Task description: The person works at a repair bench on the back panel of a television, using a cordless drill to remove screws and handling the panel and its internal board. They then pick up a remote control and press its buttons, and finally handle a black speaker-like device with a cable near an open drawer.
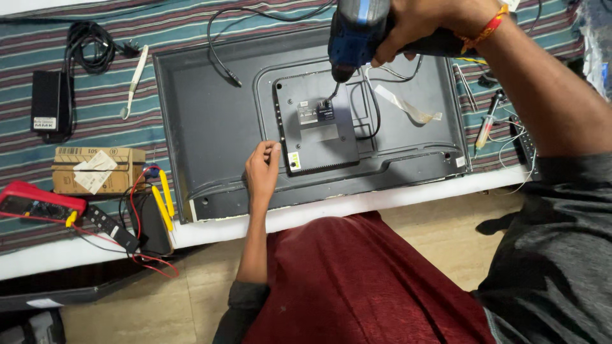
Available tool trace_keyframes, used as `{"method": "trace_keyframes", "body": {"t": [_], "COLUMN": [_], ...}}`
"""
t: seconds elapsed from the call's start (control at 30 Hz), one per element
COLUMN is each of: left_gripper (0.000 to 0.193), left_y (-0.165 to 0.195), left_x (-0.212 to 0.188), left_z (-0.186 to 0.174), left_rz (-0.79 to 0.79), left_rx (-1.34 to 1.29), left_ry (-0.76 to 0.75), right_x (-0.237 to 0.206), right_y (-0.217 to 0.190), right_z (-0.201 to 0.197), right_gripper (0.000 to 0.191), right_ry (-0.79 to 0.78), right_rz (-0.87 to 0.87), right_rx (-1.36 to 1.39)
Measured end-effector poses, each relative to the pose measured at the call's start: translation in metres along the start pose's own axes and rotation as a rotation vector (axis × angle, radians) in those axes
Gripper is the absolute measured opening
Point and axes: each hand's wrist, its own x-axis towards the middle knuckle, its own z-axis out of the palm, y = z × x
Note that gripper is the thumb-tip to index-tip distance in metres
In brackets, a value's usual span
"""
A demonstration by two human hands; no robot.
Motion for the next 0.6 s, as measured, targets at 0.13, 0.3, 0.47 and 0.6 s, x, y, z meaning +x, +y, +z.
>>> {"method": "trace_keyframes", "body": {"t": [0.13,0.3,0.47,0.6], "left_gripper": [0.026,0.025,0.030,0.059], "left_y": [-0.008,-0.014,0.012,0.045], "left_x": [-0.003,-0.009,-0.032,-0.056], "left_z": [0.002,0.001,0.014,0.023], "left_rz": [0.051,-0.039,0.066,0.224], "left_rx": [-0.055,-0.195,-0.444,-0.629], "left_ry": [0.041,0.090,-0.079,-0.094], "right_x": [-0.014,-0.052,-0.064,-0.016], "right_y": [-0.040,-0.118,-0.164,-0.190], "right_z": [-0.017,-0.029,0.015,0.101], "right_gripper": [0.042,0.067,0.067,0.040], "right_ry": [-0.138,0.073,0.512,0.397], "right_rz": [0.160,0.031,-0.306,0.006], "right_rx": [0.149,-0.228,0.463,1.260]}}
